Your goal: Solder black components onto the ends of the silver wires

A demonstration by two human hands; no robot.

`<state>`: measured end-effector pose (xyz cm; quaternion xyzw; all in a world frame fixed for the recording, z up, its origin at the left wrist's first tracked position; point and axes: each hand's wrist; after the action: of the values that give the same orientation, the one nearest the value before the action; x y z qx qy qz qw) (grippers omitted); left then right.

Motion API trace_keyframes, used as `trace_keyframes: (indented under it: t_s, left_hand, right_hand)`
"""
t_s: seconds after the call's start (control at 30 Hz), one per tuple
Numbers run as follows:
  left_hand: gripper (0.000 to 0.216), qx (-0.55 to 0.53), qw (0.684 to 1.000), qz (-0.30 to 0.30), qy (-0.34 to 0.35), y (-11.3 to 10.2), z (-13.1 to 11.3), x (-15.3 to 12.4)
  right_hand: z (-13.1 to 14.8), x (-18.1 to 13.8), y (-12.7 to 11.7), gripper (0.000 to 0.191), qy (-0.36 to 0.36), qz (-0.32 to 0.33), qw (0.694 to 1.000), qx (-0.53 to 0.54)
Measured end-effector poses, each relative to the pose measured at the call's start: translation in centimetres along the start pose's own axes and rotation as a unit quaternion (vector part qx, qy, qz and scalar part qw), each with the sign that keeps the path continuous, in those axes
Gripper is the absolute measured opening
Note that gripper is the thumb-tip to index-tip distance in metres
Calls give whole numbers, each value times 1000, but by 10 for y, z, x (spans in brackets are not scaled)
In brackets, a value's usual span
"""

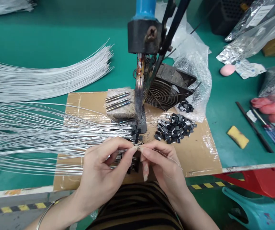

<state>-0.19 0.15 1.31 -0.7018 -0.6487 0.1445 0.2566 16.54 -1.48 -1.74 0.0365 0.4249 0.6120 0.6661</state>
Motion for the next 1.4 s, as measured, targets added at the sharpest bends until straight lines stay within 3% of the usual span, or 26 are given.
trace_keyframes:
  t_s: [0.57,1.07,1.4]
  left_hand:
    - [11,-32,997,18,-62,4,3,-1]
    - [12,-14,999,26,-27,2,-1,2]
    - [14,-47,995,34,-84,4,1,0]
  right_hand:
    - [0,3,0,15,0,-2,1000,1]
    - [1,2,-3,13,5,6,1000,-1]
    - [-1,2,-3,16,-5,-4,1000,-14]
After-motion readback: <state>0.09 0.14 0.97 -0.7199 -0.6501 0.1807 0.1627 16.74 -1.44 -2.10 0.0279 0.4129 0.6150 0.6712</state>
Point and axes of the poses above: each hand's wrist, its own x-axis towards the middle knuckle, its own y-axis out of the palm, z = x × y, and after that the axes turned 4 degrees about -z, right-handed
